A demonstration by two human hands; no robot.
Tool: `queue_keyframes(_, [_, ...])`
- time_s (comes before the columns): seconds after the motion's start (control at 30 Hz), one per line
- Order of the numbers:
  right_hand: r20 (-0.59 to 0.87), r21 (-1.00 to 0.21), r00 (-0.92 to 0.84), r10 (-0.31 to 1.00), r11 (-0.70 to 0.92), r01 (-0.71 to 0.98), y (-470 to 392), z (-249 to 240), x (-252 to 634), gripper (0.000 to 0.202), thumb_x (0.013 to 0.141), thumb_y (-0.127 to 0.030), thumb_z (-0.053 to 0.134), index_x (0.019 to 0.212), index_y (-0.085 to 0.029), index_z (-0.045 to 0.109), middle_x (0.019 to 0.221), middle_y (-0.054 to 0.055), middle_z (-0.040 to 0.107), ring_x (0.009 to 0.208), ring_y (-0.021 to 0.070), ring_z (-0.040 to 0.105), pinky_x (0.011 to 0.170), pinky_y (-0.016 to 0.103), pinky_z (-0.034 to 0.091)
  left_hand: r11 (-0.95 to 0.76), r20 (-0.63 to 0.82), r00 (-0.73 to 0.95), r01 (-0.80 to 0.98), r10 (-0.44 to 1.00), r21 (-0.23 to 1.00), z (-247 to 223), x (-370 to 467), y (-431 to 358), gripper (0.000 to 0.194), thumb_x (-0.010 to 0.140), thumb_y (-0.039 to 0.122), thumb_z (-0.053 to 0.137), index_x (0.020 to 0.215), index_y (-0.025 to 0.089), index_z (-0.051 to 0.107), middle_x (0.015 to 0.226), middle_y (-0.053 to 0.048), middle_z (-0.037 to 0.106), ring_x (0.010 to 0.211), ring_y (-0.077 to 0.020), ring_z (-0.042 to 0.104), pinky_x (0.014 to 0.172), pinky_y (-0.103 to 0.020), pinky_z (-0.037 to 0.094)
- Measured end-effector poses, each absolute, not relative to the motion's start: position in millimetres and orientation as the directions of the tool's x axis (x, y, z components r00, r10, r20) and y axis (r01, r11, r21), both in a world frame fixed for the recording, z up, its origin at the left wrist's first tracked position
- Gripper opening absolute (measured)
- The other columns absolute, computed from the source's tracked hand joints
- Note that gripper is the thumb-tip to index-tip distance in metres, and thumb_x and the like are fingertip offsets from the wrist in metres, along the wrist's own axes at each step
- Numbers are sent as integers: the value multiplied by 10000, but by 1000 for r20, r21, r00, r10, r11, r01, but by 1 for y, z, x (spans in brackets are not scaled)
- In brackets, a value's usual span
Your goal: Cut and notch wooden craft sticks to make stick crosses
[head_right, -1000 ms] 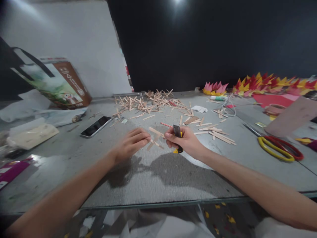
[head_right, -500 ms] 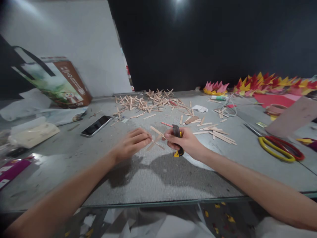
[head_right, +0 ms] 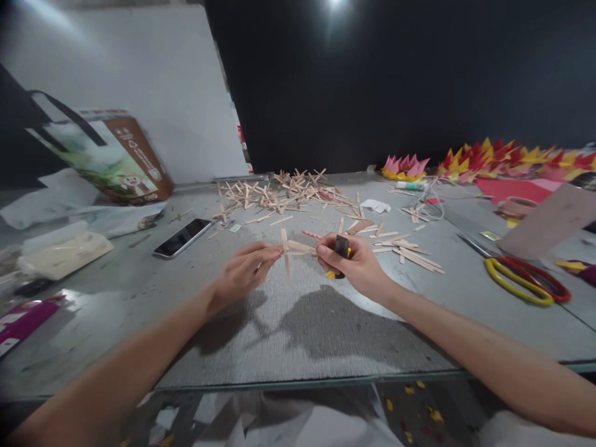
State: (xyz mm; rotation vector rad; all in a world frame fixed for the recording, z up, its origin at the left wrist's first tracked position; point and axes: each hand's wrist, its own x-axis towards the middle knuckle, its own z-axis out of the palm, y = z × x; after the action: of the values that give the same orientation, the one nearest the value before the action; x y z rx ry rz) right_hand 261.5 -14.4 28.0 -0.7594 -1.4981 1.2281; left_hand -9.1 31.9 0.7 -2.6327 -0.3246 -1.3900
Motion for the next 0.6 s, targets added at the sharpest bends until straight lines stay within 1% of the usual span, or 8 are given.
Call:
queue_keyframes(0.13, [328,-945,-309,893,310,-107,-16,29,261,290,966,-474,750,894,-196,714,622,-28,504,549,115,412,529,285,299,-965,807,578,259,123,-39,1,-9,31,324,986,34,588,1262,201,608,1069,-66,779,985,-172,736,857,-309,646])
queue_keyframes(0.23, [314,-949,-311,897,306,-76,-16,30,261,314,958,-495,753,882,-193,714,625,-22,511,555,119,417,525,285,306,-962,793,593,270,137,-35,2,-8,30,313,989,47,581,1260,200,609,1060,-70,776,976,-182,745,851,-329,657])
queue_keyframes(0.33, [306,-952,-307,901,292,-91,-16,30,261,333,941,-513,765,877,-191,712,621,-25,497,555,119,406,521,283,306,-960,783,599,281,167,-10,3,-8,29,271,1011,77,570,1249,200,613,1048,-65,774,945,-179,748,845,-337,659])
queue_keyframes(0.43, [316,-949,-308,898,296,-109,-15,27,263,319,946,-497,764,881,-188,720,618,-31,480,552,114,395,521,282,299,-955,778,597,297,196,13,4,-6,27,242,1028,94,567,1241,201,612,1035,-59,773,907,-169,747,818,-331,660])
queue_keyframes(0.6, [323,-946,-312,893,312,-87,-14,23,266,276,967,-461,753,917,-190,746,612,-33,469,560,118,390,527,286,307,-957,756,625,291,195,5,5,-6,25,305,1006,65,578,1282,192,592,1097,-74,777,961,-186,755,845,-354,659])
